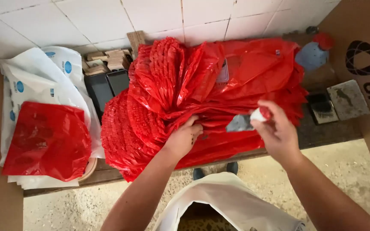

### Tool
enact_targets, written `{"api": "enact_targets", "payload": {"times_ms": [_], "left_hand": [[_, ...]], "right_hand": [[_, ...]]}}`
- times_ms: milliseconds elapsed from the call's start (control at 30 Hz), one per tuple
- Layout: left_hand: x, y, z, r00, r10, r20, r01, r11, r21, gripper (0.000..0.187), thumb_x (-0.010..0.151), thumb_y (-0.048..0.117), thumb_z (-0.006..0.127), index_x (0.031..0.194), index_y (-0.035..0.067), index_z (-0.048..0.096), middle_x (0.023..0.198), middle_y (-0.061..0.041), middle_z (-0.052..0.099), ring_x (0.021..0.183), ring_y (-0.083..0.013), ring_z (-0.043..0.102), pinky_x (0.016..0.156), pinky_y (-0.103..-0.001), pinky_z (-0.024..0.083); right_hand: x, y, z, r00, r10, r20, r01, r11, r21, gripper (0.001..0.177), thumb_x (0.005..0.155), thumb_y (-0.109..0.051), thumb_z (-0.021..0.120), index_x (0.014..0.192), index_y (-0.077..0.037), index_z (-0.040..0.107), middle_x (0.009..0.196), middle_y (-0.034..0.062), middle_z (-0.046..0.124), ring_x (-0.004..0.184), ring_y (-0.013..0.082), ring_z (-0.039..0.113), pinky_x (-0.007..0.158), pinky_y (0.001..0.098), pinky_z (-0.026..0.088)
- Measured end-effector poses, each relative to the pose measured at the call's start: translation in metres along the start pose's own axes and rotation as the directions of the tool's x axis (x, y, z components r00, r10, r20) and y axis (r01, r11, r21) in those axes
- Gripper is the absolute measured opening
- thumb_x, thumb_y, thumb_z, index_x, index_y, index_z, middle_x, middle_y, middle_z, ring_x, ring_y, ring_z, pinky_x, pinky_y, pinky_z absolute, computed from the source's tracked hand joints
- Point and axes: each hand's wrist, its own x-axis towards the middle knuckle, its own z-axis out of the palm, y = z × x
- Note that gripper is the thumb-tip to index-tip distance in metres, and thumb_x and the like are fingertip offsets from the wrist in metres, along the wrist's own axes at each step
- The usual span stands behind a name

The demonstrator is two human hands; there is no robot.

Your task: Using a hand stamp to mark a large stack of red plastic bags on a workbench.

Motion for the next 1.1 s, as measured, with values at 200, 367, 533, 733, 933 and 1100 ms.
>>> {"api": "enact_targets", "payload": {"times_ms": [200, 367, 533, 733, 933, 1100], "left_hand": [[0.017, 0.06, -0.085, 0.976, -0.012, -0.215, 0.009, 1.0, -0.017, 0.029, 0.102, 0.042, 0.058, 0.106, 0.017, 0.07, 0.113, -0.006, 0.069, 0.093, -0.0293, 0.072, 0.081, -0.043, 0.058], [-0.017, 0.077, -0.048, 0.975, 0.179, -0.133, -0.194, 0.974, -0.118, 0.015, 0.095, 0.037, 0.063, 0.107, 0.03, 0.061, 0.124, 0.011, 0.057, 0.099, -0.0197, 0.073, 0.08, -0.034, 0.062], [-0.036, 0.069, -0.028, 0.989, 0.143, 0.026, -0.139, 0.984, -0.109, 0.036, 0.091, 0.042, 0.069, 0.12, 0.024, 0.058, 0.129, 0.002, 0.057, 0.099, -0.0274, 0.074, 0.08, -0.036, 0.064], [-0.039, 0.045, -0.024, 0.995, -0.011, 0.103, 0.009, 1.0, 0.012, 0.058, 0.095, 0.048, 0.062, 0.148, 0.029, 0.048, 0.143, -0.006, 0.053, 0.125, -0.031, 0.062, 0.102, -0.045, 0.053], [-0.023, 0.067, -0.055, 0.978, 0.038, 0.207, -0.018, 0.995, -0.097, 0.038, 0.096, 0.03, 0.066, 0.129, 0.011, 0.06, 0.138, -0.009, 0.049, 0.109, -0.0305, 0.064, 0.093, -0.042, 0.051], [-0.03, 0.067, -0.048, 0.996, 0.041, 0.085, -0.044, 0.998, 0.033, 0.028, 0.096, 0.025, 0.062, 0.12, 0.012, 0.07, 0.13, -0.003, 0.063, 0.077, -0.0294, 0.072, 0.053, -0.043, 0.061]], "right_hand": [[-0.019, 0.108, 0.071, 0.849, -0.491, 0.195, 0.524, 0.74, -0.422, 0.042, 0.092, -0.032, 0.075, 0.131, -0.018, 0.07, 0.119, 0.0052, 0.072, 0.112, 0.0238, 0.07, 0.093, 0.0342, 0.058], [-0.001, 0.086, 0.072, 0.851, -0.453, 0.267, 0.525, 0.755, -0.393, 0.051, 0.094, -0.026, 0.071, 0.142, -0.017, 0.057, 0.112, 0.0071, 0.066, 0.107, 0.0276, 0.069, 0.086, 0.0399, 0.06], [0.032, 0.032, 0.047, 0.927, -0.116, 0.356, 0.166, 0.979, -0.115, 0.051, 0.09, -0.015, 0.076, 0.139, -0.012, 0.061, 0.123, 0.0212, 0.069, 0.12, 0.0403, 0.065, 0.1, 0.0525, 0.053], [0.038, 0.026, -0.041, 0.997, -0.08, 0.012, 0.077, 0.982, 0.174, 0.055, 0.092, 0.001, 0.073, 0.145, -0.005, 0.057, 0.114, 0.0169, 0.07, 0.105, 0.0225, 0.067, 0.095, 0.0388, 0.058], [0.068, 0.079, -0.15, 0.96, -0.124, -0.251, 0.089, 0.985, -0.146, 0.048, 0.106, 0.001, 0.067, 0.149, -0.006, 0.049, 0.13, 0.0157, 0.065, 0.115, 0.0203, 0.062, 0.103, 0.0283, 0.048], [0.083, 0.109, -0.194, 0.983, 0.068, -0.171, -0.137, 0.889, -0.436, 0.046, 0.105, -0.009, 0.061, 0.15, -0.006, 0.05, 0.136, 0.0239, 0.06, 0.115, 0.0399, 0.06, 0.094, 0.0495, 0.046]]}}
